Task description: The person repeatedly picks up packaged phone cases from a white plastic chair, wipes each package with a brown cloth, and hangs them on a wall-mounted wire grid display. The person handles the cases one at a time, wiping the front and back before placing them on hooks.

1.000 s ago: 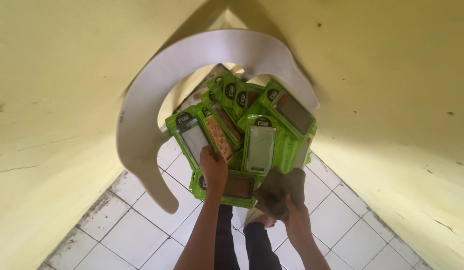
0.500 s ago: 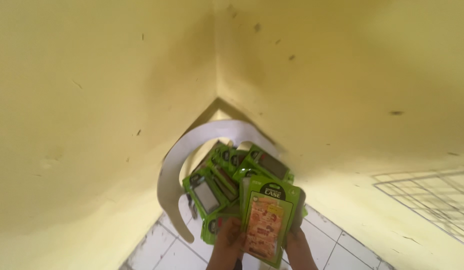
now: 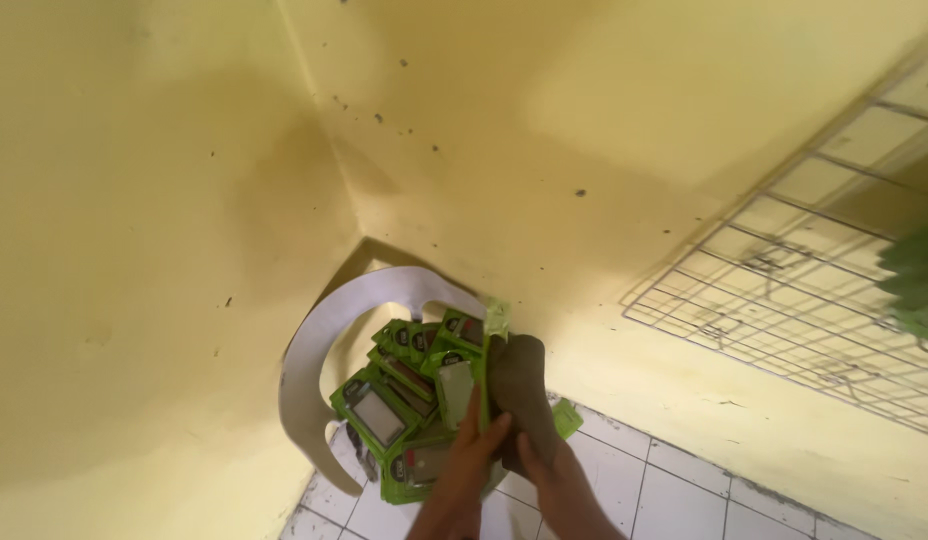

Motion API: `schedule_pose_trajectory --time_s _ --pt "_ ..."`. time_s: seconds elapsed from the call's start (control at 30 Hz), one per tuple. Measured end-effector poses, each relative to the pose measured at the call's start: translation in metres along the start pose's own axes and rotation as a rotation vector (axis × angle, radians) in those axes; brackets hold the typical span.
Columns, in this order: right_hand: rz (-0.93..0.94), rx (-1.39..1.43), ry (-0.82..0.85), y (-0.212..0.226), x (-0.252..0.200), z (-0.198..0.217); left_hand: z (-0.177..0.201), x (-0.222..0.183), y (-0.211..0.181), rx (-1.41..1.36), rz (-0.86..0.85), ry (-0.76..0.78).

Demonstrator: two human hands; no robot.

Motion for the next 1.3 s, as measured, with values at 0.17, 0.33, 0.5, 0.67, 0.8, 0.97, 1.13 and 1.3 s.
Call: schedule_pose_trajectory --time_s 0.17,0.33,0.5,0.67,0.8,0.97,1.13,1.3 --pt "0.263 -0.371 -0.148 0.06 -0.025 0.046 0.022 0.022 -0.009 -0.153 -0.115 0.141" --pt "0.79 -0.306 -0.141 0.152 -0.078 0.027 0.009 0.004 -0.02 -0.238 0.046 0.081" --pt "0.742 -0.79 -0.304 0.196 -0.075 -0.035 -0.015 0.002 -0.039 -0.327 0.022 0.071" --pt "0.753 -1.083 -0.293 0.184 -0.077 -0.056 0.001 0.025 -0.046 -0.421 -0.119 -0.016" --pt "0.759 -0.973 -0.251 0.174 -0.082 -0.048 0.005 0.041 -0.017 -0.645 -0.029 -0.018" --pt "0.803 -1.007 -0.222 0.151 -0.09 -0.047 0.035 0.066 0.004 -0.592 -0.059 -0.068" --pt "0.856 -0.899 -0.149 0.11 -0.092 -0.045 0.045 0.077 -0.012 -0.537 -0.096 0.022" --pt "0.709 -0.68 -0.038 0.072 -0.069 -0.044 0.063 0.071 -0.102 -0.428 -0.231 -0.093"
Point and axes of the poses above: each hand's wrist, its own x-axis towards the middle knuckle, its own z-axis out of the back of the hand, y = z × x, the point moved 4 cm from there along x, towards the middle knuckle, and after that the axes turned 15 degrees about -z, right-handed, at the moved point
